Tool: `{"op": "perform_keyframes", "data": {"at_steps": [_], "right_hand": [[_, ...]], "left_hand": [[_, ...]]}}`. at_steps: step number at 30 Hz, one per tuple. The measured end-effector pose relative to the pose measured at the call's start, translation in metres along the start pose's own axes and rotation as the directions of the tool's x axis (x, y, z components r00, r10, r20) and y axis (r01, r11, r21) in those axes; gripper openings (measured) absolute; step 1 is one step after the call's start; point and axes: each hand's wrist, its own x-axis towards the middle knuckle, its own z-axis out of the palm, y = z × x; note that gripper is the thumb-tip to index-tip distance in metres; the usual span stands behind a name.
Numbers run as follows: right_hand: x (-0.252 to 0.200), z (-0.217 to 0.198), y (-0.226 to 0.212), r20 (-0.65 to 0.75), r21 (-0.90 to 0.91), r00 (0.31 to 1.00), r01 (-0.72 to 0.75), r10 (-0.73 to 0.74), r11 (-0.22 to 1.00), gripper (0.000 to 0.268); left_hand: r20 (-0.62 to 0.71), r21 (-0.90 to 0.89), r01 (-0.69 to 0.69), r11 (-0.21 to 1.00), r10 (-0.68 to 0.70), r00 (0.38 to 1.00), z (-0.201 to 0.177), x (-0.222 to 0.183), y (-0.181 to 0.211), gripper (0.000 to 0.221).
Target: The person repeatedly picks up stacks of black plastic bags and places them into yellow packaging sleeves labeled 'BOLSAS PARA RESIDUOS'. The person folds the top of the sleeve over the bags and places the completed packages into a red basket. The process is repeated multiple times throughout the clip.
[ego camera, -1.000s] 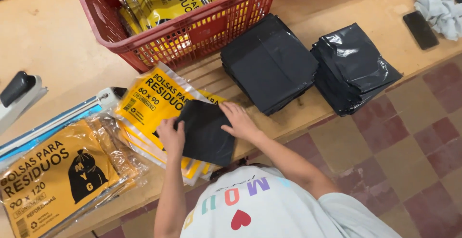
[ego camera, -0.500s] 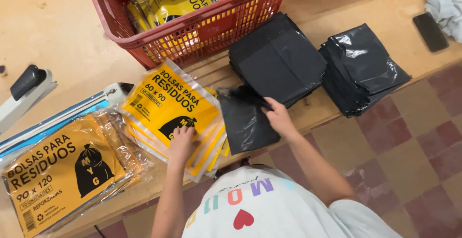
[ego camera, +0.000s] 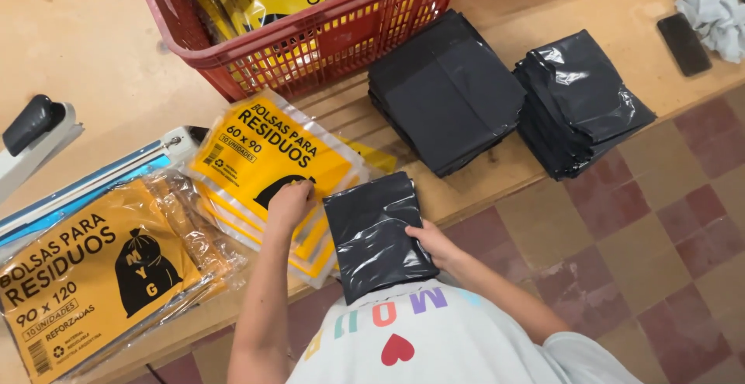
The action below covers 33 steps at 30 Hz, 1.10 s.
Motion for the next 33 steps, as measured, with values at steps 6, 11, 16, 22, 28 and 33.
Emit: {"op": "perform_keyframes", "data": {"at_steps": [6, 11, 16, 22, 28, 33], "right_hand": [[-0.014, -0.009, -0.010, 0.006, 0.064, 0.998, 0.058, -0.059, 0.996, 0.036], [-0.032, -0.002, -0.018, 0.047, 0.141, 0.998, 0.036, -0.043, 0.989, 0.034], [-0.015, -0.001, -0.005, 0.003, 0.203, 0.998, 0.065, -0.067, 0.977, 0.030], [-0.015, 0.004, -0.007, -0.076, 0.181, 0.994, 0.089, -0.076, 0.980, 0.035], [-0.038, 0.035, -0.018, -0.056, 0.131, 0.994, 0.103, -0.096, 0.986, 0.039], [-0.053, 0.076, -0.035, 0.088, -0.049, 0.986, 0.145, -0.140, 0.988, 0.043]], "left_hand": [[0.016, 0.059, -0.015, 0.998, 0.014, 1.000, 0.004, 0.007, 0.001, 0.028], [0.000, 0.123, 0.001, 0.992, -0.001, 1.000, 0.015, 0.016, -0.005, 0.021], [-0.074, 0.156, 0.006, 0.988, 0.006, 0.997, 0.001, -0.003, 0.017, 0.022], [-0.153, -0.099, 0.062, 0.993, -0.076, 0.985, -0.002, 0.001, 0.012, 0.022], [-0.248, -0.261, 0.062, 0.963, -0.129, 0.960, -0.018, -0.023, 0.035, 0.020], [-0.296, 0.085, 0.062, 0.994, -0.035, 0.955, 0.013, -0.012, 0.033, 0.048]]}}
